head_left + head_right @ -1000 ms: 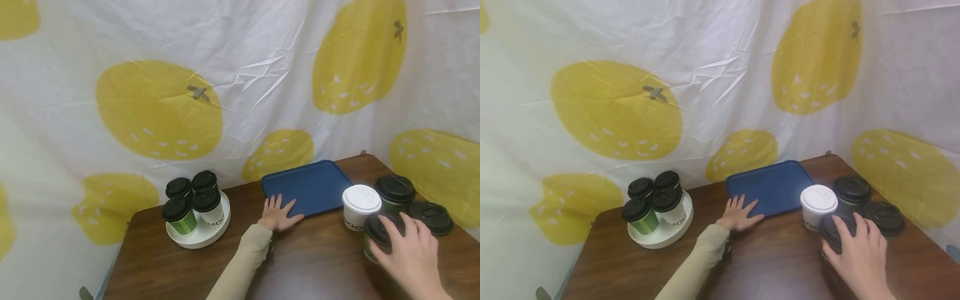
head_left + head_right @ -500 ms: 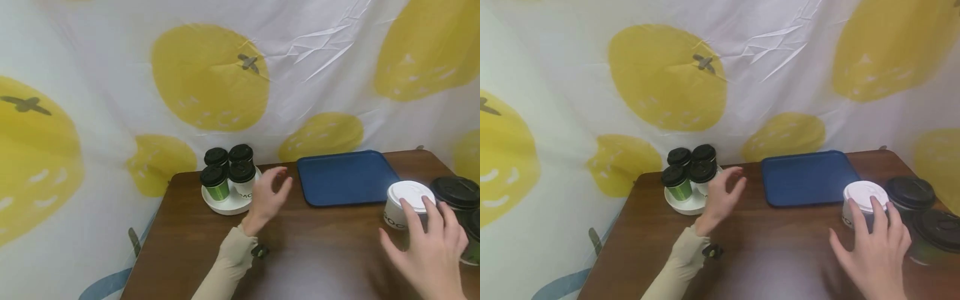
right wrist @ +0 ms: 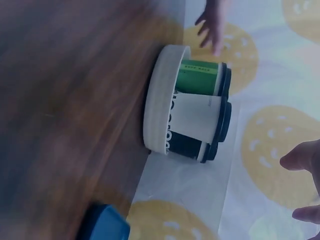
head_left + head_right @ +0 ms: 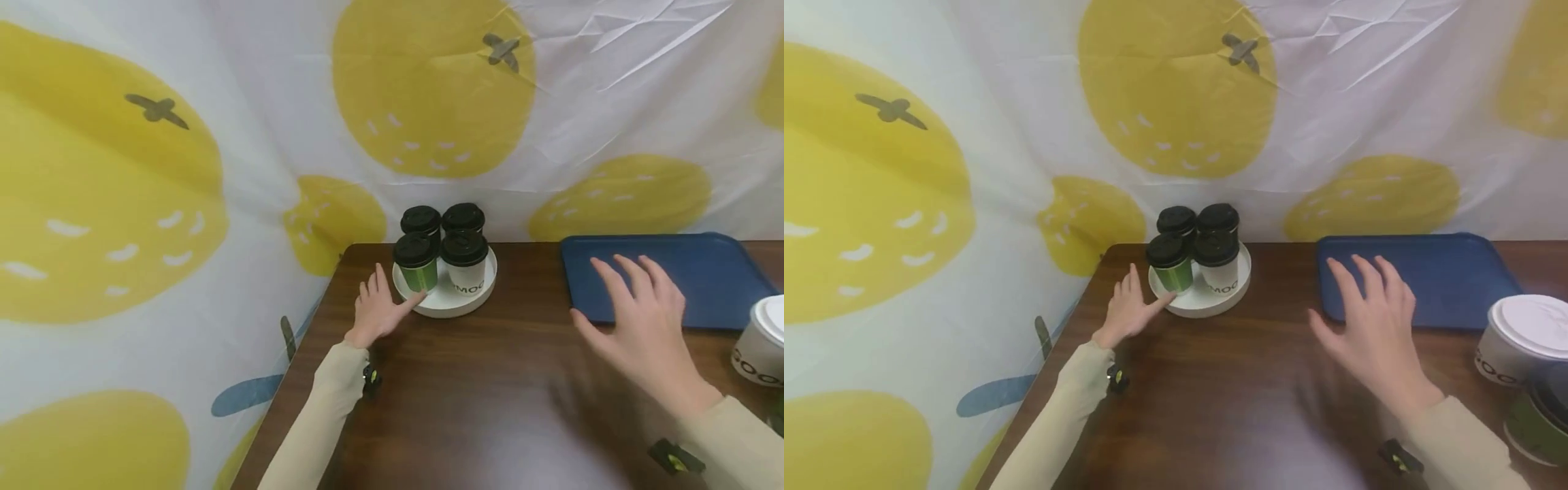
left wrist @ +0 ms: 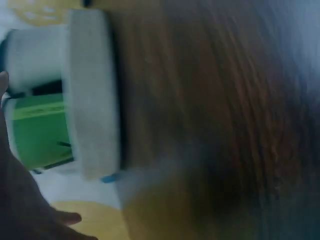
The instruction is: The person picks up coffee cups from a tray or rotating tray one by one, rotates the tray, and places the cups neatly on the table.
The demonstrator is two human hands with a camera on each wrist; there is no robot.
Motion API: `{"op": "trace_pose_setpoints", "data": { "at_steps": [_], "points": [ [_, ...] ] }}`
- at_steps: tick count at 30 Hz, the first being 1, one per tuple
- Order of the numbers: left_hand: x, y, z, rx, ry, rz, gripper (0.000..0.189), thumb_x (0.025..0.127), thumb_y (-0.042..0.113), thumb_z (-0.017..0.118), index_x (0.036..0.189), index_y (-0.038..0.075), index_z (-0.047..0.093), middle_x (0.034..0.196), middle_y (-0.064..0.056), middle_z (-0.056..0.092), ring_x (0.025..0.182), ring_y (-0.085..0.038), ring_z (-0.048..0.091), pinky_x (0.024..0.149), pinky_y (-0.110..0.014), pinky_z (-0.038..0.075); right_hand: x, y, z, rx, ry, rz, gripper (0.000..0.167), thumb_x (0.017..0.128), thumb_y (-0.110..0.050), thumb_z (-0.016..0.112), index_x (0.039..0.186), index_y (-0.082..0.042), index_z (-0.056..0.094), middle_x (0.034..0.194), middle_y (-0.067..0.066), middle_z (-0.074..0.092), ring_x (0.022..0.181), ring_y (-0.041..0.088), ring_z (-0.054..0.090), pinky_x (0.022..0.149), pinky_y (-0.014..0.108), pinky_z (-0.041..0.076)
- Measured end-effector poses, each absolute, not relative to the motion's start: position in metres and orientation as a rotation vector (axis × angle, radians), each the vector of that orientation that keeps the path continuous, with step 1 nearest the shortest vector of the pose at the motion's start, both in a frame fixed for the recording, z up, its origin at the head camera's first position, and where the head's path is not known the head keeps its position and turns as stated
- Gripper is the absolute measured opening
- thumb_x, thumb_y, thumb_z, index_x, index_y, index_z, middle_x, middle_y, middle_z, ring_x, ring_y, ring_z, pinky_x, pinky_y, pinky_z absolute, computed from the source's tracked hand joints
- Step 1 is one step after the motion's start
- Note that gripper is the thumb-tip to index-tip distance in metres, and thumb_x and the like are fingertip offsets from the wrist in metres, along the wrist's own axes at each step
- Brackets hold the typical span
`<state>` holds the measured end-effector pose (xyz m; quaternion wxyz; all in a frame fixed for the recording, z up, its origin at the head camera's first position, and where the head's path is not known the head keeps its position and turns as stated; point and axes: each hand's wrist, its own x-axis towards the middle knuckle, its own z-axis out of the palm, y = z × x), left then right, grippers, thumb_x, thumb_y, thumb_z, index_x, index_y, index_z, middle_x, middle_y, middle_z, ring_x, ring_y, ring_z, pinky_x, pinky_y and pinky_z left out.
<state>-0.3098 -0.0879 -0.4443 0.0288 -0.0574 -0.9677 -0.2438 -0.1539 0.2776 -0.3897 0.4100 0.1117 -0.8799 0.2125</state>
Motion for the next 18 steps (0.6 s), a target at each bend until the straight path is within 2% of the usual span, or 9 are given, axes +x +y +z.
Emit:
{"op": "trace_pose_setpoints", "data": {
  "at_steps": [3, 5, 6, 18],
  "points": [
    [-0.315, -0.081, -0.454, -0.206, -3.06, -0.687, 0.126, 0.084, 0.085, 0.054, 0.167, 0.01, -0.003, 0.173, -0.022, 0.015, 0.159, -0.053, 0.013, 0.126, -0.068, 0.02, -0.172, 0.272, -0.384, 0.312, -2.269, 0.544, 0.069, 0.087, -0.046, 0.071, 0.139, -0.003, 0.058, 0.136, 0.036, 0.056, 0.133, 0.058, 0.042, 0.094, 0.079, 0.033],
    [-0.315, -0.078, -0.457, -0.214, -3.086, -0.646, 0.124, 0.085, 0.083, 0.055, 0.167, 0.01, -0.002, 0.174, -0.02, 0.013, 0.16, -0.052, 0.012, 0.126, -0.068, 0.019, -0.185, 0.267, -0.383, 0.329, -2.318, 0.555, 0.071, 0.078, -0.027, 0.079, 0.14, -0.002, 0.056, 0.137, 0.034, 0.056, 0.133, 0.057, 0.042, 0.095, 0.079, 0.034],
    [-0.315, -0.077, -0.459, -0.216, -3.1, -0.62, 0.123, 0.086, 0.083, 0.054, 0.167, 0.009, -0.002, 0.174, -0.019, 0.013, 0.16, -0.051, 0.011, 0.126, -0.068, 0.019, -0.191, 0.265, -0.384, 0.336, -2.338, 0.553, 0.071, 0.078, -0.025, 0.08, 0.14, -0.002, 0.056, 0.137, 0.034, 0.056, 0.133, 0.057, 0.042, 0.095, 0.078, 0.035],
    [-0.304, -0.071, -0.468, -0.221, -3.209, -0.613, 0.119, 0.089, 0.083, 0.048, 0.167, 0.007, 0.001, 0.175, -0.018, 0.013, 0.159, -0.051, 0.015, 0.123, -0.074, 0.019, -0.241, 0.238, -0.407, 0.385, -2.452, 0.599, 0.065, 0.084, -0.024, 0.076, 0.14, 0.001, 0.054, 0.134, 0.036, 0.055, 0.129, 0.057, 0.044, 0.097, 0.076, 0.039]
  ]
}}
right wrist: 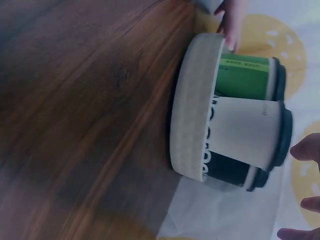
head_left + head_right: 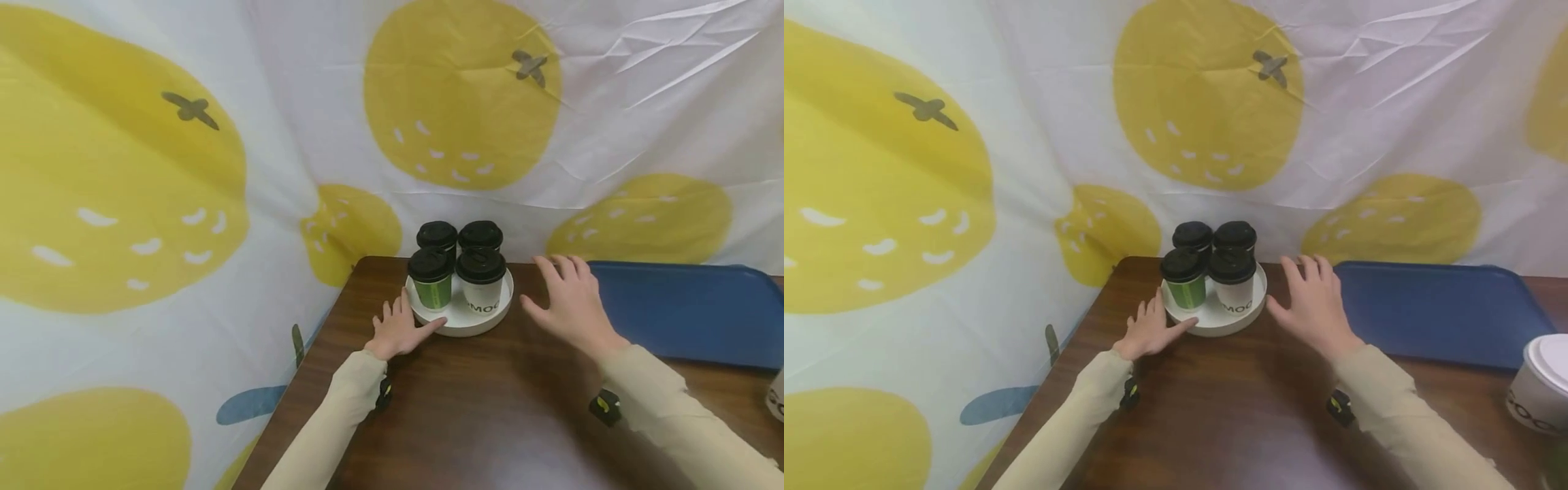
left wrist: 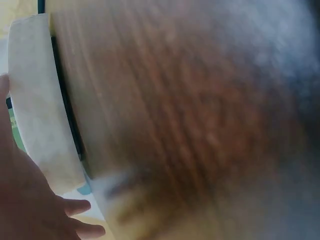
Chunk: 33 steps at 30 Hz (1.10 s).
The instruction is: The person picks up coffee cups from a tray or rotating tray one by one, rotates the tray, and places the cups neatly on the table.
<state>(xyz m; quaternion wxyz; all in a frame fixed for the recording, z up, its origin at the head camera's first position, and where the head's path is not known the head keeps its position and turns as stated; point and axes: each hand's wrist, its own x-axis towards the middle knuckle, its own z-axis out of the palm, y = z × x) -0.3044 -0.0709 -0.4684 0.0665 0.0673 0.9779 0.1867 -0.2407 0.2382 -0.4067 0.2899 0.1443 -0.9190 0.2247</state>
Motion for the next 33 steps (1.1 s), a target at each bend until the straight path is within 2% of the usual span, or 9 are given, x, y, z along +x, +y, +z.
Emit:
{"op": "trace_pose_setpoints", "data": {
  "at_steps": [9, 15, 22, 33],
  "points": [
    [-0.298, -0.061, -0.455, 0.127, 2.929, 0.558, 0.117, 0.091, 0.084, 0.042, 0.167, 0.006, -0.001, 0.171, -0.024, 0.021, 0.158, -0.052, 0.017, 0.12, -0.076, 0.02, -0.284, 0.208, -0.399, 0.449, -2.528, 0.645, 0.07, 0.089, -0.031, 0.073, 0.145, 0.005, 0.05, 0.143, 0.041, 0.048, 0.136, 0.059, 0.041, 0.11, 0.073, 0.036],
    [-0.296, -0.051, -0.448, 0.065, 2.952, 0.566, 0.116, 0.092, 0.083, 0.041, 0.167, 0.005, 0.0, 0.17, -0.026, 0.025, 0.158, -0.051, 0.021, 0.119, -0.075, 0.023, -0.302, 0.191, -0.397, 0.472, -2.593, 0.705, 0.082, 0.089, -0.039, 0.075, 0.151, 0.003, 0.043, 0.152, 0.041, 0.039, 0.14, 0.06, 0.036, 0.108, 0.074, 0.038],
    [-0.293, -0.042, -0.45, -0.001, 2.945, 0.544, 0.116, 0.092, 0.083, 0.042, 0.167, 0.006, -0.002, 0.17, -0.025, 0.025, 0.158, -0.049, 0.022, 0.12, -0.074, 0.022, -0.317, 0.183, -0.402, 0.417, -2.644, 0.837, 0.086, 0.089, -0.035, 0.076, 0.157, -0.001, 0.035, 0.158, 0.041, 0.028, 0.143, 0.063, 0.03, 0.106, 0.076, 0.04],
    [-0.294, -0.022, -0.451, 0.046, 2.951, 0.557, 0.114, 0.093, 0.082, 0.041, 0.167, 0.005, 0.002, 0.167, -0.028, 0.029, 0.156, -0.052, 0.025, 0.118, -0.076, 0.023, -0.325, 0.194, -0.408, 0.328, -2.505, 0.903, 0.081, 0.088, -0.024, 0.079, 0.153, 0.003, 0.039, 0.148, 0.04, 0.041, 0.124, 0.061, 0.054, 0.101, 0.071, 0.047]
  ]
}}
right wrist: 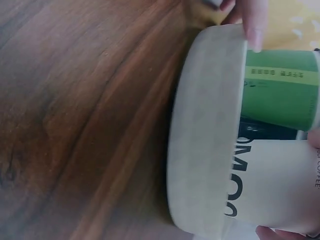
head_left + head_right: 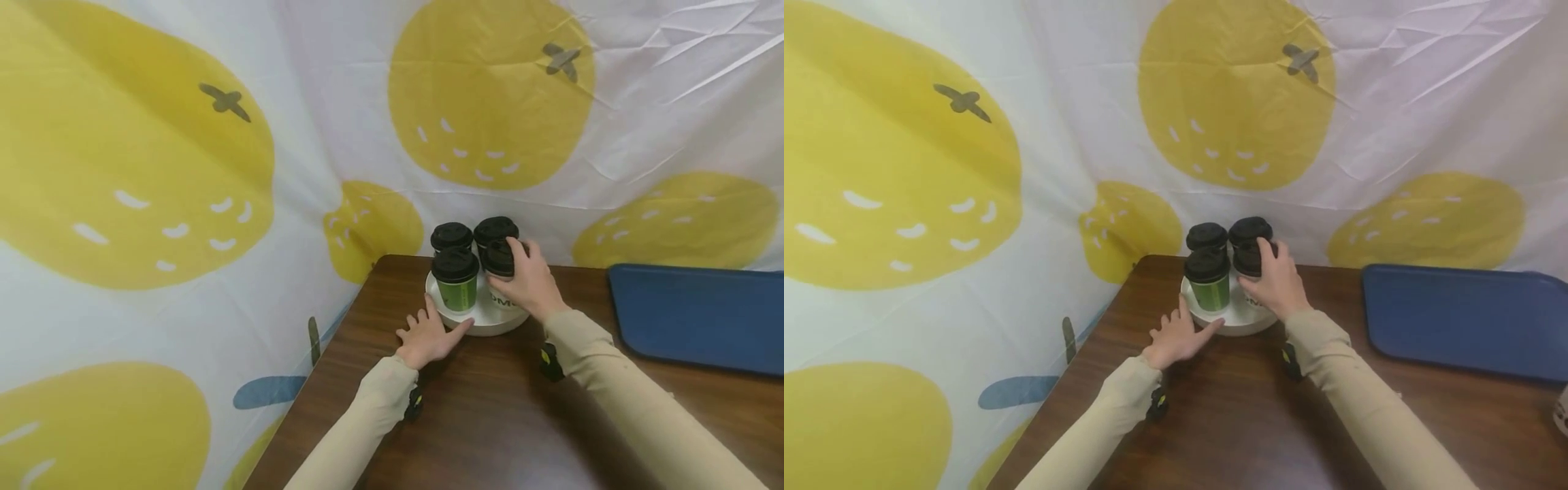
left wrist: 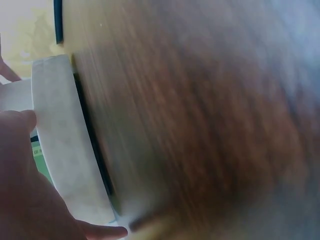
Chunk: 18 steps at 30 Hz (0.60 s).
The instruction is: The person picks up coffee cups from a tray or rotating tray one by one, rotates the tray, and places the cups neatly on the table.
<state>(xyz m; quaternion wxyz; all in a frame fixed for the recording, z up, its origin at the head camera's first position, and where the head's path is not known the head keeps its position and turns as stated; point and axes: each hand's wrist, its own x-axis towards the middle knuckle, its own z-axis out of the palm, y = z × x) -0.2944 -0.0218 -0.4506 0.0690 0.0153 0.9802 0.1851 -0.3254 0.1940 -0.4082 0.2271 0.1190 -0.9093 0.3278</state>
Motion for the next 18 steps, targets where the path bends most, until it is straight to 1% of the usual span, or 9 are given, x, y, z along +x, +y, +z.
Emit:
{"op": "trace_pose_setpoints", "data": {
  "at_steps": [6, 10, 18],
  "points": [
    [-0.294, -0.018, -0.453, 0.035, 2.944, 0.546, 0.114, 0.092, 0.083, 0.04, 0.167, 0.008, -0.001, 0.169, -0.025, 0.028, 0.157, -0.05, 0.023, 0.119, -0.074, 0.023, -0.302, 0.205, -0.392, 0.317, -2.429, 0.928, 0.079, 0.088, -0.026, 0.079, 0.152, -0.002, 0.041, 0.146, 0.038, 0.042, 0.122, 0.059, 0.054, 0.099, 0.072, 0.047],
    [-0.293, -0.018, -0.453, 0.028, 2.947, 0.564, 0.115, 0.092, 0.083, 0.042, 0.167, 0.008, -0.001, 0.169, -0.024, 0.028, 0.157, -0.05, 0.024, 0.12, -0.074, 0.023, -0.28, 0.218, -0.383, 0.308, -2.413, 0.923, 0.077, 0.088, -0.028, 0.079, 0.152, -0.005, 0.042, 0.145, 0.036, 0.042, 0.117, 0.057, 0.056, 0.093, 0.071, 0.048],
    [-0.296, -0.018, -0.454, 0.022, 2.939, 0.592, 0.114, 0.093, 0.081, 0.043, 0.167, 0.006, -0.001, 0.168, -0.027, 0.029, 0.157, -0.051, 0.025, 0.119, -0.075, 0.023, -0.241, 0.256, -0.389, 0.219, -2.43, 0.866, 0.082, 0.086, -0.03, 0.08, 0.154, -0.007, 0.04, 0.145, 0.036, 0.041, 0.109, 0.059, 0.056, 0.082, 0.072, 0.049]
  ]
}}
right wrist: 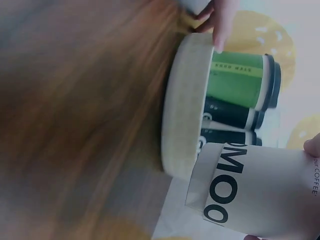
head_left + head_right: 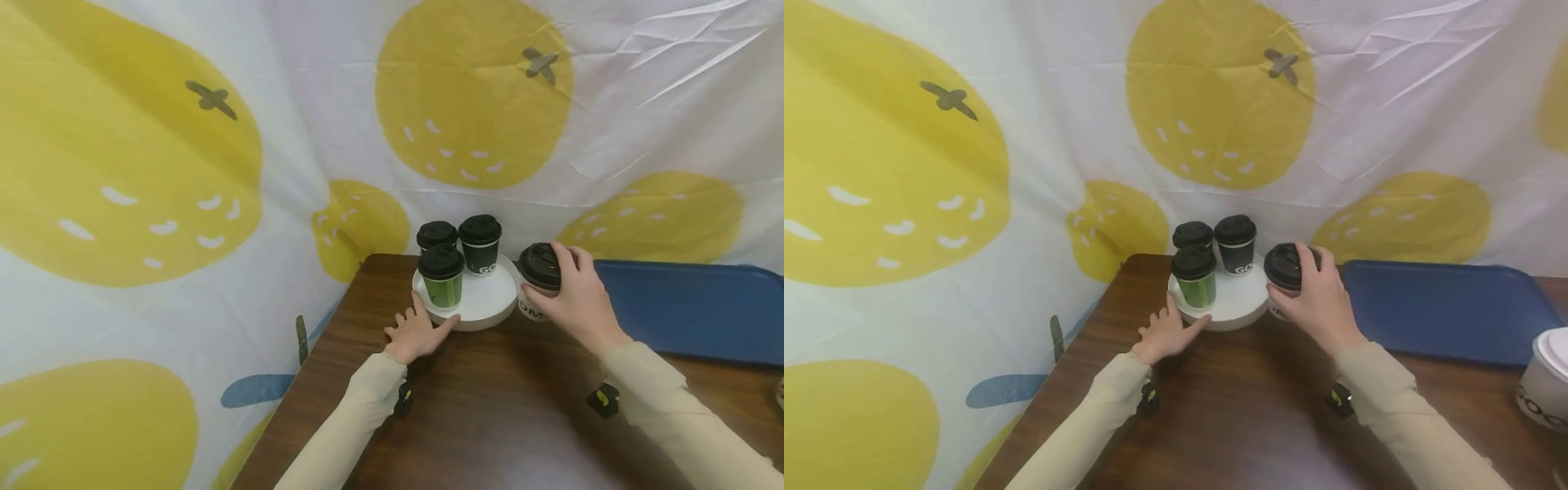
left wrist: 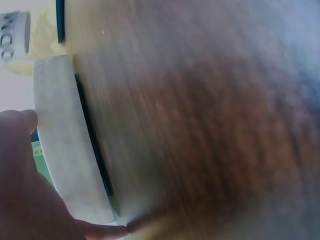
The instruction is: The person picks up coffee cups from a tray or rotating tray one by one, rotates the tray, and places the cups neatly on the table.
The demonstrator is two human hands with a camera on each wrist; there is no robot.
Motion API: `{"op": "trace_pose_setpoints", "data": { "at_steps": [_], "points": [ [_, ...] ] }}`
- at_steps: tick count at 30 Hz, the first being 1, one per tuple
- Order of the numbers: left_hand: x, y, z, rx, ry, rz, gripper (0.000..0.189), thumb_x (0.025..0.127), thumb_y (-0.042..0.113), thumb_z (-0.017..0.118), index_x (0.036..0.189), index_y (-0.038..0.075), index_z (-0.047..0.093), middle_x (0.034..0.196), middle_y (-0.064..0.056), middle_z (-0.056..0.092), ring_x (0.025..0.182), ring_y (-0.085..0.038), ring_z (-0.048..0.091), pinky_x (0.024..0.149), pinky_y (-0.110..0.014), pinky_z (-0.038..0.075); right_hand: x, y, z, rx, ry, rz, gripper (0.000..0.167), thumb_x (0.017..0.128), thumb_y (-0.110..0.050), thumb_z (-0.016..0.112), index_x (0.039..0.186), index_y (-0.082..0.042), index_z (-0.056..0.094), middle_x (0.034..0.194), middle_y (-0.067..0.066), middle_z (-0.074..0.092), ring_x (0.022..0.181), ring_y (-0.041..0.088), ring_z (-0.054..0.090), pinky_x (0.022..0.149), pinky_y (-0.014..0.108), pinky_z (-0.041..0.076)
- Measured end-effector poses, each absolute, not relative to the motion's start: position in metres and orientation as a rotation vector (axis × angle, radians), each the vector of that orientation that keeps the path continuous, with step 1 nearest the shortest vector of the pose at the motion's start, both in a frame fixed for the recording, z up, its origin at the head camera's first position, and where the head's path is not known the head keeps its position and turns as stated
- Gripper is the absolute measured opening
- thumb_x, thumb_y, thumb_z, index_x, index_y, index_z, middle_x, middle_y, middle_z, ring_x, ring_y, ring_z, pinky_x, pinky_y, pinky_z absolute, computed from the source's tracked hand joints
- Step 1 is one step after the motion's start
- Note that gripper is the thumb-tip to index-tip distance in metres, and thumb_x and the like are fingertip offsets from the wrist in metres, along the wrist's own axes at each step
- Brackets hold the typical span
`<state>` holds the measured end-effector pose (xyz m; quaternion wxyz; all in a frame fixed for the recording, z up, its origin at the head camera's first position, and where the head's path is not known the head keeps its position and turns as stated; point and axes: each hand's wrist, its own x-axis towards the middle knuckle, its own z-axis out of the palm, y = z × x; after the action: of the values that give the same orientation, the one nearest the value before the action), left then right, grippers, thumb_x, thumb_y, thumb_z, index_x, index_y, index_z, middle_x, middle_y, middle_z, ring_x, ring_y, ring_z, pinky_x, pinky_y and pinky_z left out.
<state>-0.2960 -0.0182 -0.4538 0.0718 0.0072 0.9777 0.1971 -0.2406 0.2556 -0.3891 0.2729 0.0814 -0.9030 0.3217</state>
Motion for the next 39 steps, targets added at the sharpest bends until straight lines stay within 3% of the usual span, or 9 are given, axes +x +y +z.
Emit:
{"op": "trace_pose_setpoints", "data": {
  "at_steps": [10, 19, 25, 28, 33, 36, 39],
  "points": [
    [-0.297, -0.022, -0.456, 0.026, 2.931, 0.62, 0.113, 0.093, 0.08, 0.044, 0.167, 0.005, 0.002, 0.166, -0.028, 0.031, 0.155, -0.052, 0.027, 0.118, -0.076, 0.024, -0.205, 0.292, -0.407, 0.061, -2.475, 0.8, 0.086, 0.086, -0.032, 0.08, 0.155, -0.005, 0.038, 0.144, 0.039, 0.039, 0.108, 0.059, 0.054, 0.077, 0.074, 0.047],
    [-0.299, -0.026, -0.46, 0.029, 2.932, 0.619, 0.114, 0.093, 0.08, 0.044, 0.167, 0.006, 0.0, 0.166, -0.029, 0.031, 0.155, -0.053, 0.026, 0.118, -0.077, 0.023, -0.185, 0.318, -0.419, -0.028, -2.439, 0.697, 0.083, 0.081, -0.027, 0.084, 0.148, -0.001, 0.042, 0.139, 0.042, 0.041, 0.107, 0.06, 0.049, 0.067, 0.075, 0.045],
    [-0.299, -0.026, -0.458, 0.044, 2.945, 0.614, 0.115, 0.092, 0.082, 0.042, 0.167, 0.005, 0.001, 0.165, -0.03, 0.032, 0.154, -0.054, 0.027, 0.117, -0.078, 0.024, -0.174, 0.334, -0.427, -0.056, -2.293, 0.49, 0.081, 0.071, -0.034, 0.083, 0.134, 0.006, 0.05, 0.121, 0.041, 0.052, 0.114, 0.061, 0.044, 0.092, 0.075, 0.031],
    [-0.299, -0.025, -0.456, 0.052, 2.944, 0.615, 0.114, 0.093, 0.082, 0.042, 0.167, 0.005, 0.001, 0.165, -0.03, 0.031, 0.154, -0.054, 0.026, 0.116, -0.078, 0.024, -0.169, 0.342, -0.429, -0.079, -2.228, 0.43, 0.085, 0.076, -0.055, 0.068, 0.129, 0.009, 0.051, 0.113, 0.041, 0.053, 0.12, 0.061, 0.041, 0.097, 0.074, 0.025],
    [-0.296, -0.022, -0.452, 0.071, 2.94, 0.634, 0.113, 0.093, 0.08, 0.043, 0.166, 0.004, 0.001, 0.166, -0.031, 0.03, 0.155, -0.055, 0.024, 0.116, -0.079, 0.022, -0.161, 0.355, -0.428, -0.137, -2.176, 0.363, 0.113, 0.082, -0.089, 0.029, 0.124, 0.013, 0.05, 0.105, 0.043, 0.053, 0.122, 0.064, 0.039, 0.098, 0.074, 0.023],
    [-0.296, -0.02, -0.452, 0.075, 2.939, 0.635, 0.114, 0.093, 0.08, 0.043, 0.166, 0.004, 0.001, 0.166, -0.031, 0.03, 0.155, -0.055, 0.024, 0.117, -0.079, 0.022, -0.155, 0.362, -0.428, -0.185, -2.184, 0.345, 0.119, 0.082, -0.094, 0.02, 0.123, 0.014, 0.05, 0.105, 0.044, 0.052, 0.122, 0.064, 0.039, 0.098, 0.076, 0.022],
    [-0.297, -0.017, -0.454, 0.071, 2.931, 0.616, 0.115, 0.093, 0.081, 0.043, 0.166, 0.005, -0.001, 0.166, -0.03, 0.03, 0.155, -0.054, 0.024, 0.117, -0.079, 0.022, -0.149, 0.368, -0.429, -0.222, -2.2, 0.343, 0.117, 0.081, -0.092, 0.023, 0.123, 0.014, 0.049, 0.107, 0.045, 0.051, 0.122, 0.064, 0.038, 0.099, 0.078, 0.022]
  ]
}}
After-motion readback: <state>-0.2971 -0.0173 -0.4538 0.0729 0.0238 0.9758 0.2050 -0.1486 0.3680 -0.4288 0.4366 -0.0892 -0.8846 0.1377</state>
